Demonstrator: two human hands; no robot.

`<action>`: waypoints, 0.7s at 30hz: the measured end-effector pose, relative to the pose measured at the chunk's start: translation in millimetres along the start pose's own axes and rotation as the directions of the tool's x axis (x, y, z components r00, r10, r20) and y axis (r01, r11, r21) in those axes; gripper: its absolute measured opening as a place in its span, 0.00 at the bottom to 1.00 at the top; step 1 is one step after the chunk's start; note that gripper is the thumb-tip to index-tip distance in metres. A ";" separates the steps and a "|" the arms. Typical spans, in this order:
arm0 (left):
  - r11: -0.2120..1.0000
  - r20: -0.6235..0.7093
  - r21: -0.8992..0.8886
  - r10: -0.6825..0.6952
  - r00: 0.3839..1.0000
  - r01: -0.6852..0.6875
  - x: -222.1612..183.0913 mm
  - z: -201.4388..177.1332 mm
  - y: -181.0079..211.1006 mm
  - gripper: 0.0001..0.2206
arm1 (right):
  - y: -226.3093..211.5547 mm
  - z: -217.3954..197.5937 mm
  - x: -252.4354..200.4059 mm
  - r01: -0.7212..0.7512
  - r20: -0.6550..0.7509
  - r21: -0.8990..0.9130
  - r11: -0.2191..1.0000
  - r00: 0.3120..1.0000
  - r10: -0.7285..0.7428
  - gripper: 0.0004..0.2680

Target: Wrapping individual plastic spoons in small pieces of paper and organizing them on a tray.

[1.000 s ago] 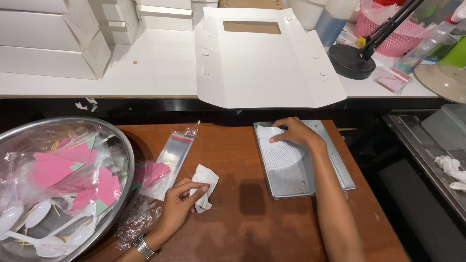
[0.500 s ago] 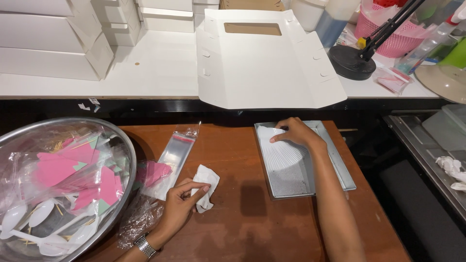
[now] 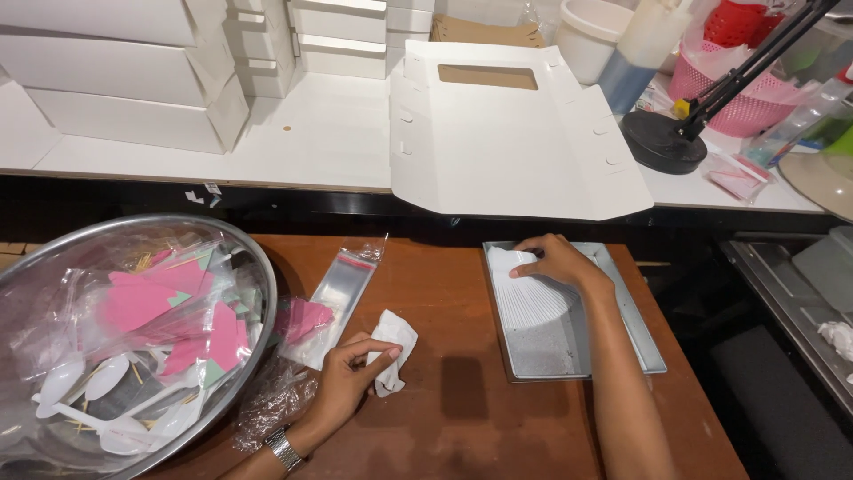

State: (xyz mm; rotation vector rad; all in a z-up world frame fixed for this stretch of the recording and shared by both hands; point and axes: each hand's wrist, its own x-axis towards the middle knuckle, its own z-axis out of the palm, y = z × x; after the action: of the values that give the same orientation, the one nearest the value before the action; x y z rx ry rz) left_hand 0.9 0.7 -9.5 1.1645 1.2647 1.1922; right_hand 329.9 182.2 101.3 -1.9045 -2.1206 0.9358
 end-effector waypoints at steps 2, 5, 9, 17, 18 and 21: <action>1.000 -0.007 -0.005 0.011 1.000 -0.011 2.3 0.9 -3.0 0.07 | 2.6 -0.3 2.7 0.016 0.002 -0.006 1.000 1.000 -0.016 0.25; 1.000 -0.003 0.002 0.030 1.000 -0.030 3.0 0.2 -4.8 0.07 | 1.5 0.5 2.5 0.010 0.001 -0.004 1.000 1.000 -0.010 0.25; 0.998 0.003 0.024 0.063 0.998 -0.063 4.7 0.8 -9.1 0.07 | 3.3 1.2 2.7 0.014 -0.016 0.011 1.000 1.000 -0.014 0.26; 1.000 0.005 -0.011 0.015 1.000 -0.015 -1.2 2.6 5.2 0.06 | -15.0 0.9 -11.4 -0.002 -0.030 0.031 1.000 1.000 0.003 0.22; 1.000 0.010 0.000 0.025 1.000 -0.025 -1.1 2.1 5.9 0.06 | -19.9 0.8 -14.8 0.016 -0.048 0.025 1.000 0.999 -0.015 0.20; 0.999 0.008 0.000 0.044 0.999 -0.044 -1.4 2.0 5.8 0.07 | -5.7 2.8 -1.5 0.006 -0.051 0.025 1.000 0.999 -0.004 0.23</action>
State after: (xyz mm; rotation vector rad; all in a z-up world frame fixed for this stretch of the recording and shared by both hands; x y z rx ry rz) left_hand 3.1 -0.3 -3.7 1.2021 1.2390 1.2188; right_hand 323.9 179.8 102.6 -1.8892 -2.0741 0.8992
